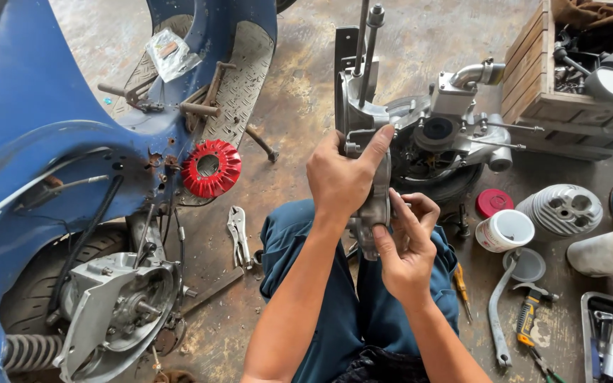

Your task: Assembling components into a motorcycle engine crankcase.

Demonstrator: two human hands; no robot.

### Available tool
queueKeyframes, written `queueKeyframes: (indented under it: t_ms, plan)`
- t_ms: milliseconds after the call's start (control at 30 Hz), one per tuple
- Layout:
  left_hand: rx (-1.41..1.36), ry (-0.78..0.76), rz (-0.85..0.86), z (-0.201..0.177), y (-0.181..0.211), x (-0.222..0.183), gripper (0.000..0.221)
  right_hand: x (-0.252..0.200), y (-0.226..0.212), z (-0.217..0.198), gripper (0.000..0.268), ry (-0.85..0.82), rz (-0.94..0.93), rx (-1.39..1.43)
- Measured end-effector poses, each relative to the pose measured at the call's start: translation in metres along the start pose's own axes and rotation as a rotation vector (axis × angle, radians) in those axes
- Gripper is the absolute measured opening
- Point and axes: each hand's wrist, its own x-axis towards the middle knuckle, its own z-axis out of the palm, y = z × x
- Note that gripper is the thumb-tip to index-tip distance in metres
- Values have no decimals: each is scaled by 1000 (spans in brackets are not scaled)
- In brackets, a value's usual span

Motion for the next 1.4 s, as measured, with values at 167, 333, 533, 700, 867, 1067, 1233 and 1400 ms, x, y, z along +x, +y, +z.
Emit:
queueKeyframes:
  t_ms: [167,333,533,700,867,1067,1233,1400]
  plan:
    - [-3,-5,-7,1,2,3,54,1,-6,1,52,1,5,15]
    - [-32,-12,-1,0,1,6,53,0,-12,0,48,-19,8,33]
    - [-32,-16,1,-1,0,4,55,-3,-16,-6,45,-44,7,9]
    - [-37,-20,-11,-1,-1,5,55,-6,-19,-5,43,-41,-2,33]
    - [-60,-29,-9,0,-3,6,53,-8,-21,-7,43,-47,6,39]
    - [-51,-19,-10,0,-2,6,53,-11,-19,-13,40,-61,19,36]
    - [-61,-12,0,-1,0,5,53,-13,-15,-16,37,-71,11,38]
    - [-38,-5,8,-3,-1,2,56,-14,-16,-17,36,-79,-11,24]
